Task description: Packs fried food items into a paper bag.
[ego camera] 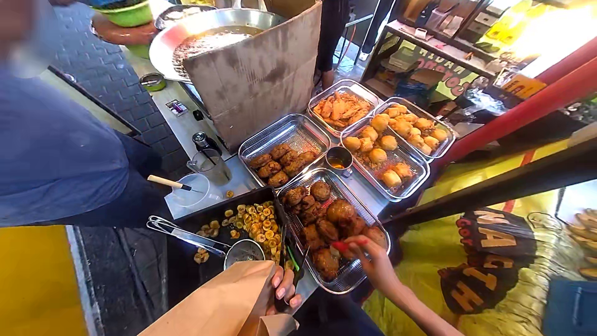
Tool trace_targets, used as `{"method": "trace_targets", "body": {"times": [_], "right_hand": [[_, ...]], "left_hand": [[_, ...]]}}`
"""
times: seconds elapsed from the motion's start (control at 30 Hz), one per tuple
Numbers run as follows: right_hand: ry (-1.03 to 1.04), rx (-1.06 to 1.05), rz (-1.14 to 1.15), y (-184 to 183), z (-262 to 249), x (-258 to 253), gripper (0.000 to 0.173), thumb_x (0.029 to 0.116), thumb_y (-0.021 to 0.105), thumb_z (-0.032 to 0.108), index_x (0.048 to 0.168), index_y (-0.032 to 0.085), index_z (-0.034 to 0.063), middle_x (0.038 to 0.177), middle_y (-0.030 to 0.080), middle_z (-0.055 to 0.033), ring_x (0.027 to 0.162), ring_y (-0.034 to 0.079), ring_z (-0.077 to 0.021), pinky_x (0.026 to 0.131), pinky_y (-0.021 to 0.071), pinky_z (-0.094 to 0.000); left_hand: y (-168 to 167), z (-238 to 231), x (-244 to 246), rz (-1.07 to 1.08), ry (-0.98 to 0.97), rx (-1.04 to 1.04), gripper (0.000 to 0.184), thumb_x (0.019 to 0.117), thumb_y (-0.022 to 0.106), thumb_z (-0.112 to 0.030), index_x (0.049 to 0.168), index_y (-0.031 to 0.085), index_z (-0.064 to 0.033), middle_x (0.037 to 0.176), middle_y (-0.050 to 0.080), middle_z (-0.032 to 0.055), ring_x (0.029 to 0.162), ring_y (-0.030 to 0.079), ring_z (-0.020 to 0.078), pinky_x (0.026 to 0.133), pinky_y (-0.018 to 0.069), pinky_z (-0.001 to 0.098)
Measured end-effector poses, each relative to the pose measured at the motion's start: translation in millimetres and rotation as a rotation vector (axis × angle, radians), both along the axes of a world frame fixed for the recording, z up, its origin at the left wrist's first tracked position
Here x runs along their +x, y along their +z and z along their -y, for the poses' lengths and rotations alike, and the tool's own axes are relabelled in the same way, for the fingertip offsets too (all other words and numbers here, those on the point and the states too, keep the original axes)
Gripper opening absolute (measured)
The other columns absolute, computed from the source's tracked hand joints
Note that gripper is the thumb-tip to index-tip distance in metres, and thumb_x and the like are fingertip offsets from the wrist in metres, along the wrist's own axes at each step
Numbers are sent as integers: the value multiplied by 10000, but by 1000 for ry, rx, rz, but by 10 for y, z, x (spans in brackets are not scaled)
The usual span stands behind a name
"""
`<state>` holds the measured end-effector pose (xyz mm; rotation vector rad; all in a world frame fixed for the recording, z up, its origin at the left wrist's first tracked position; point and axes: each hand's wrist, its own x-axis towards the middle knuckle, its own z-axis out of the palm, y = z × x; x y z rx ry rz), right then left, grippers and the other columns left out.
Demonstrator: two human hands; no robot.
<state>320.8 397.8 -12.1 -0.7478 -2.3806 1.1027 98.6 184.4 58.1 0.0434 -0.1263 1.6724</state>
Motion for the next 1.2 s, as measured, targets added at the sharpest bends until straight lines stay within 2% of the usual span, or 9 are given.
{"method": "trace_targets", "body": {"times": [0.17, 0.3, 0.5, 0.57, 0.7, 0.8, 0.97, 1.07, 1.2], "right_hand": [[286, 22, 26, 86, 364, 285, 211, 1068, 544, 211, 1083, 726, 105, 1036, 730, -33, 1010, 688, -133, 927, 565, -298], [32, -125, -4, -17, 204, -8, 248, 1063, 542, 206, 1097, 727, 45, 1049, 751, -53, 969, 722, -116, 901, 600, -324], [-193, 178, 163, -32, -273, 146, 257, 1041, 538, 215, 1056, 735, 51, 986, 740, -76, 909, 726, -189, 847, 607, -398], [-123, 322, 113, 34, -299, 261, 239, 1041, 534, 210, 1064, 737, 86, 1040, 739, -50, 992, 712, -173, 897, 591, -353], [192, 442, 101, -23, -72, 465, 190, 1035, 550, 154, 1102, 726, 132, 929, 696, -47, 906, 684, -204, 823, 591, -343], [208, 285, 117, 12, 60, 475, 205, 1069, 534, 234, 1060, 708, 125, 962, 706, -24, 946, 679, -150, 869, 567, -299], [-112, -112, 147, 61, 51, -197, 275, 1054, 538, 229, 1094, 744, 51, 994, 755, -65, 928, 725, -143, 887, 589, -343], [-9, 15, 256, 4, -184, -344, 278, 1041, 514, 199, 1081, 731, 29, 1026, 735, -123, 989, 715, -253, 924, 566, -441], [138, -121, 259, 245, -128, -643, 289, 1059, 515, 228, 1104, 726, 35, 998, 737, -98, 935, 717, -181, 911, 578, -363]], "left_hand": [[-62, 42, -22, 5, -29, 54, 254, 997, 570, -221, 990, 747, -40, 926, 745, 84, 911, 734, 219, 888, 580, 400], [-193, 72, 61, 8, 48, 116, 249, 1009, 544, -189, 1036, 721, -16, 958, 735, 92, 935, 725, 232, 885, 579, 411], [-144, 109, 43, 1, 22, 112, 243, 1013, 540, -182, 1038, 720, -21, 972, 736, 89, 947, 725, 232, 892, 577, 411], [-195, 90, 57, 9, 29, 135, 257, 1013, 538, -190, 1053, 723, -16, 984, 741, 92, 959, 728, 234, 898, 576, 415], [-154, 87, 89, -4, 35, 112, 259, 1012, 542, -206, 1036, 733, -33, 955, 747, 81, 938, 735, 217, 891, 583, 388], [-149, 71, 76, 3, 36, 104, 255, 1011, 544, -199, 1026, 730, -26, 948, 747, 89, 932, 737, 220, 885, 585, 392], [-164, 87, 71, 4, 43, 87, 229, 1005, 557, -193, 1005, 725, -36, 924, 724, 70, 908, 718, 208, 869, 579, 388], [-111, 97, 67, 4, 30, 71, 236, 1003, 561, -193, 1003, 741, -41, 927, 744, 74, 908, 734, 203, 857, 590, 373], [-170, 78, 75, 2, 27, 116, 249, 1007, 550, -191, 1034, 734, -26, 958, 744, 91, 933, 733, 227, 886, 583, 403]]}}
